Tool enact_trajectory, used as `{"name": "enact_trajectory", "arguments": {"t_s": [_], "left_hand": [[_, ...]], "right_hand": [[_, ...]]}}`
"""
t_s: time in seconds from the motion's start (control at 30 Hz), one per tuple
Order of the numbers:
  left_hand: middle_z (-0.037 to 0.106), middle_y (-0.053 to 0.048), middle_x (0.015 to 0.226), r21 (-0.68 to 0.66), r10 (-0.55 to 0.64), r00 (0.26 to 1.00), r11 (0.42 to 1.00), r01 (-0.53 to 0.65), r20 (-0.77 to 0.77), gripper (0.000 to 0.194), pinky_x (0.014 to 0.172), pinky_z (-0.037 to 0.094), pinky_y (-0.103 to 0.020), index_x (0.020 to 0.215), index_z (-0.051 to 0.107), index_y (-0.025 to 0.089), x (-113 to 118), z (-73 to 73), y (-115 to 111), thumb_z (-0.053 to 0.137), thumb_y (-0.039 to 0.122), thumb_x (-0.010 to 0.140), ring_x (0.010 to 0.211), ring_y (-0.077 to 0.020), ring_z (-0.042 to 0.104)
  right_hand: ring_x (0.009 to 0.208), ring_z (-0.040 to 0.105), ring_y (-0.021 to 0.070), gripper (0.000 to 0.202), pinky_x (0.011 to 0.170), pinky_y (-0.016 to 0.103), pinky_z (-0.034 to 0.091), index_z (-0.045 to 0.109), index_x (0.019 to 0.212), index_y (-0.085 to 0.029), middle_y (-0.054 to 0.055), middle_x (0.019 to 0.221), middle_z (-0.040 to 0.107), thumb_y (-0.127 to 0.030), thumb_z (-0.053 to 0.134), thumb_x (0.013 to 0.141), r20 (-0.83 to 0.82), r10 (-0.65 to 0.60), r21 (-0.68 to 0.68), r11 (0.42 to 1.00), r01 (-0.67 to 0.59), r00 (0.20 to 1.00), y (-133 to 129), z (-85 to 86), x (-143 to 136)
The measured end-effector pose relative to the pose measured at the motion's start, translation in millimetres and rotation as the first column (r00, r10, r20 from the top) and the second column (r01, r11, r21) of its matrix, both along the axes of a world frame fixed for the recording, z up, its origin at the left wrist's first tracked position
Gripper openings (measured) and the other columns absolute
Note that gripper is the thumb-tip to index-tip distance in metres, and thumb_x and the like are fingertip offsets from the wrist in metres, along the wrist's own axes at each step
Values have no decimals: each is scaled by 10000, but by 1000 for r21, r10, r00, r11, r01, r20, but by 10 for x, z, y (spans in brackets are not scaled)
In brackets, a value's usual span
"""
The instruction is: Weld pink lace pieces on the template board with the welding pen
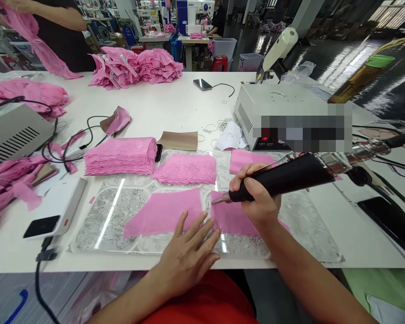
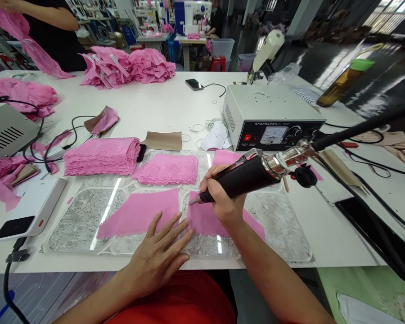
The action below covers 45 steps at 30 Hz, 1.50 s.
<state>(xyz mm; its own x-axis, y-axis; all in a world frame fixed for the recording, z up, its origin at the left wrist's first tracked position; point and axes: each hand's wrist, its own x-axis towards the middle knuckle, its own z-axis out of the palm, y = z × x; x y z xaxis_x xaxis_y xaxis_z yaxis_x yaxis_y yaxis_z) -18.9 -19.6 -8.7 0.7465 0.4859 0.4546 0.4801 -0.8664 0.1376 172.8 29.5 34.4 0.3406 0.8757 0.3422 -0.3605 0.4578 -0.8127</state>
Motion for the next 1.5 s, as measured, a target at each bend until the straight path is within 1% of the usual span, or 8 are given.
{"name": "enact_trajectory", "arguments": {"t_s": [0.3,0.6,0.7,0.8,0.87,0.97,1.2,1.5], "left_hand": [[599,-54,1329,-11,-23,999,1000,22,-29,323,1216,96,-485,1232,582,172,-15,48,-1,503,315,954,1368,-238,407],[604,-55,1320,-30,-33,999,999,32,-28,327,1216,97,-479,1235,579,176,-11,34,-1,523,306,941,1367,-235,407],[606,-54,1318,-45,-34,999,998,34,3,334,1212,118,-471,1250,569,181,-11,56,0,518,302,943,1361,-230,415],[609,-57,1313,-54,-3,999,999,5,42,332,1204,151,-459,1265,560,186,4,95,55,492,250,947,1365,-223,410],[599,-62,1326,-45,33,998,998,-31,44,330,1195,168,-468,1265,565,184,30,109,133,467,210,951,1365,-232,409],[569,-69,1363,-25,76,997,997,-75,19,329,1178,184,-514,1262,574,178,94,86,269,439,219,964,1366,-273,404],[557,-72,1376,-50,62,996,997,-65,-57,342,1161,197,-565,1273,579,198,174,-40,384,423,290,983,1385,-290,372],[549,-60,1387,-47,96,994,994,-98,-49,348,1160,176,-567,1268,581,199,175,-71,381,400,319,996,1365,-292,398]], "right_hand": [[529,570,86,97,498,260,481,591,833,-220,-39,758,564,-213,645,753,-30,144,15,990,-143,989,-120,21,27],[536,567,89,103,487,260,486,564,830,-224,-44,755,560,-202,643,767,0,143,-6,990,-143,990,-125,-9,-24],[525,559,88,105,490,258,476,563,822,-219,-45,744,560,-199,630,743,-1,87,-2,996,-87,996,-114,71,61],[519,544,80,93,504,255,470,557,791,-205,-42,737,546,-185,598,710,-26,-88,10,996,88,996,-101,205,244],[513,529,75,91,511,256,468,546,769,-198,-43,725,527,-178,583,688,-37,-217,28,976,218,975,-93,268,370],[508,524,76,103,525,263,467,535,759,-194,-44,717,515,-174,590,674,-23,-331,40,942,332,943,-80,261,483],[518,524,80,123,529,271,457,531,787,-206,-47,719,512,-210,616,698,-3,-300,0,954,300,954,-42,58,432],[529,537,83,143,543,278,457,523,805,-211,-44,738,516,-221,624,704,54,-264,14,965,263,963,8,5,378]]}}
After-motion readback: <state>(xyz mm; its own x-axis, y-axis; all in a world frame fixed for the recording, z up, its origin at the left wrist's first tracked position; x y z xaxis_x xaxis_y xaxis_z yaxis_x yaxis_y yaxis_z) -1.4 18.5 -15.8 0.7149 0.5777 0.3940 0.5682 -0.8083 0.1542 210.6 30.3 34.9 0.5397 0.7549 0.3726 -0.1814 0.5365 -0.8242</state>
